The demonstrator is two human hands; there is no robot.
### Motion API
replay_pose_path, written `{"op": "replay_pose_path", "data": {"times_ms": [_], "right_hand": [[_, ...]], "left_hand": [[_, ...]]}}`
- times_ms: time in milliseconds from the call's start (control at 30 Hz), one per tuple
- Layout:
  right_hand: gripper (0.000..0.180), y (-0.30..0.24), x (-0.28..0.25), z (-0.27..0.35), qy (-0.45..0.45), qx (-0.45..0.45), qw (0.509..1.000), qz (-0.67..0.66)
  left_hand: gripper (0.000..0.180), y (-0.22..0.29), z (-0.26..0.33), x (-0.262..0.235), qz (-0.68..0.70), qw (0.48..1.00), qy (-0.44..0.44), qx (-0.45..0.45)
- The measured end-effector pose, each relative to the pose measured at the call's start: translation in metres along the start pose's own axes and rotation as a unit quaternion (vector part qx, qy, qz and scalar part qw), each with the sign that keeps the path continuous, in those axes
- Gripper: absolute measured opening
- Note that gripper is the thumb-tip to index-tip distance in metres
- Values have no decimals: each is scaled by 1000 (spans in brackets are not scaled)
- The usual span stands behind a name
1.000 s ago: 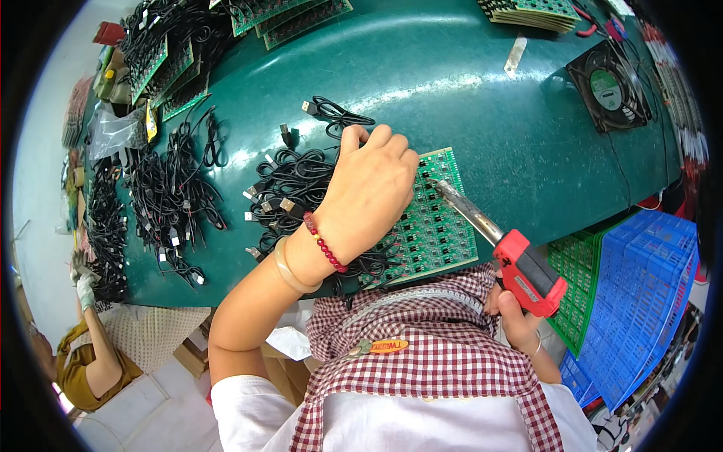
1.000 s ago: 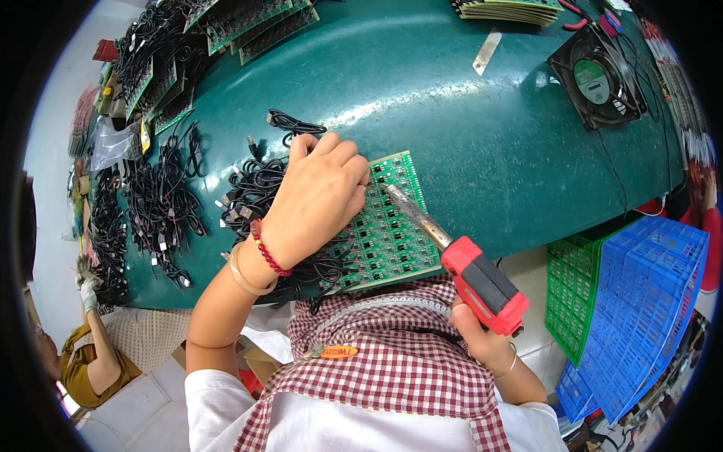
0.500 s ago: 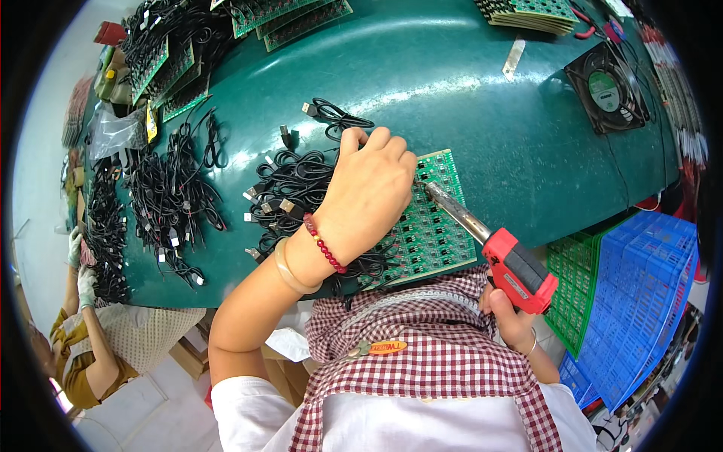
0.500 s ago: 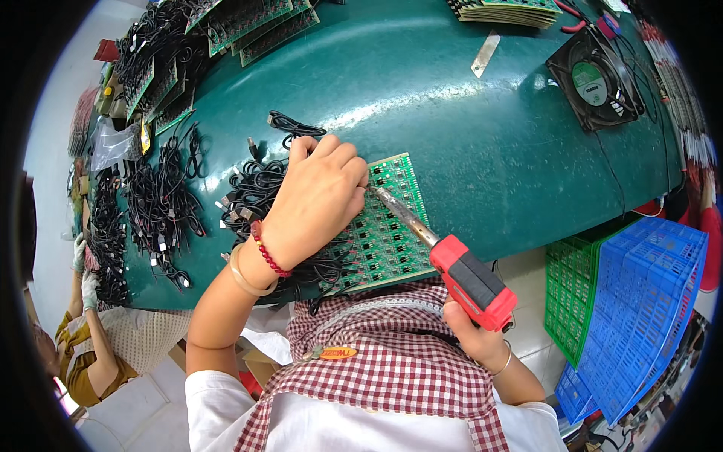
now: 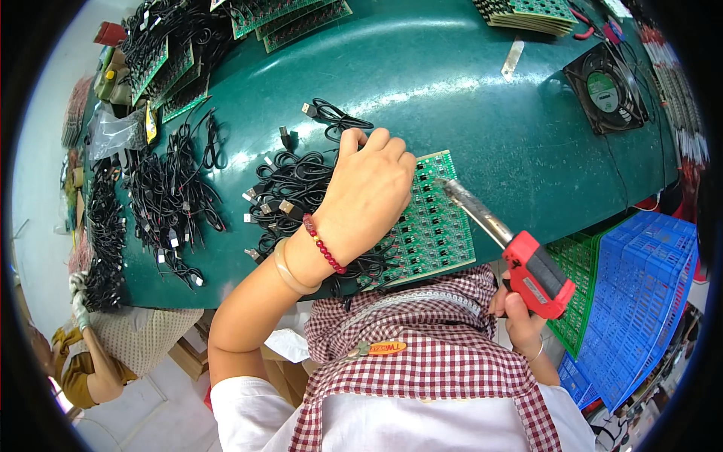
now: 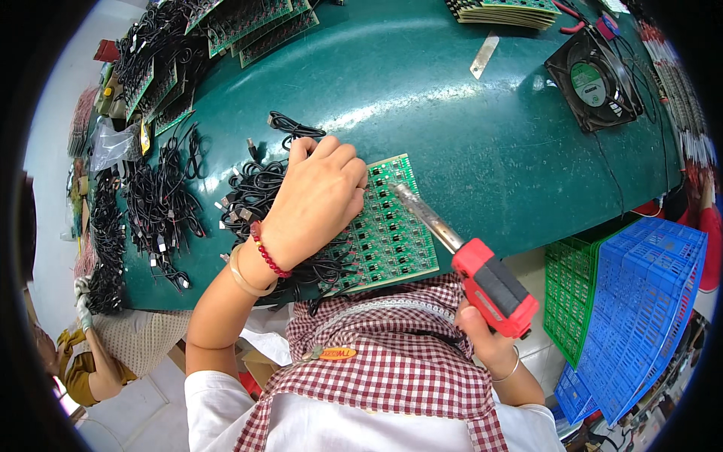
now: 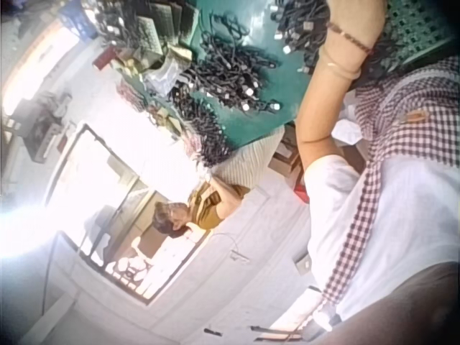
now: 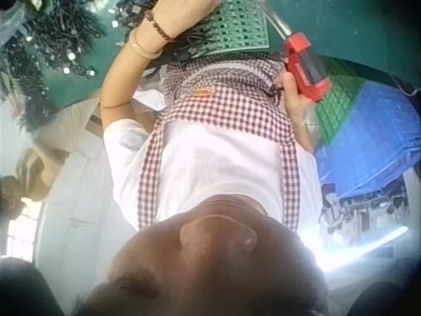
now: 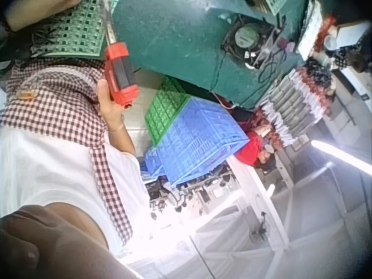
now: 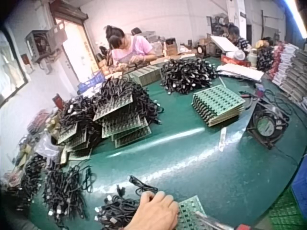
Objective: The person positions cables onto a circuit board and solders the wire ends to the board using a soldering iron.
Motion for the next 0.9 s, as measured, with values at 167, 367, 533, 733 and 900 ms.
{"op": "replay_pose_path", "data": {"times_ms": [167,367,533,733,900], "right_hand": [[46,-42,-29,-17,123,-143,981,-49],[40,-94,-129,-40,317,-372,872,-4],[26,-71,-206,-97,435,-156,879,120],[25,-78,-178,-89,443,-240,862,54],[45,-76,-86,-36,303,-265,915,0]], "left_hand": [[9,2,-3,-1,19,1000,-2,-4],[13,5,0,-7,11,1000,-5,-11],[12,8,3,-9,26,1000,5,-4],[11,3,5,-7,15,1000,9,-18],[10,2,1,-8,33,999,15,-7]]}}
Point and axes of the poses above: each hand's wrist, its own z-axis away from the middle knuckle, its own x-axis out of the palm, y = z × x, the point moved 6 cm from there along -z, towards the middle knuckle, and after that the axes turned 12 degrees about -x, right-handed, at the moved point
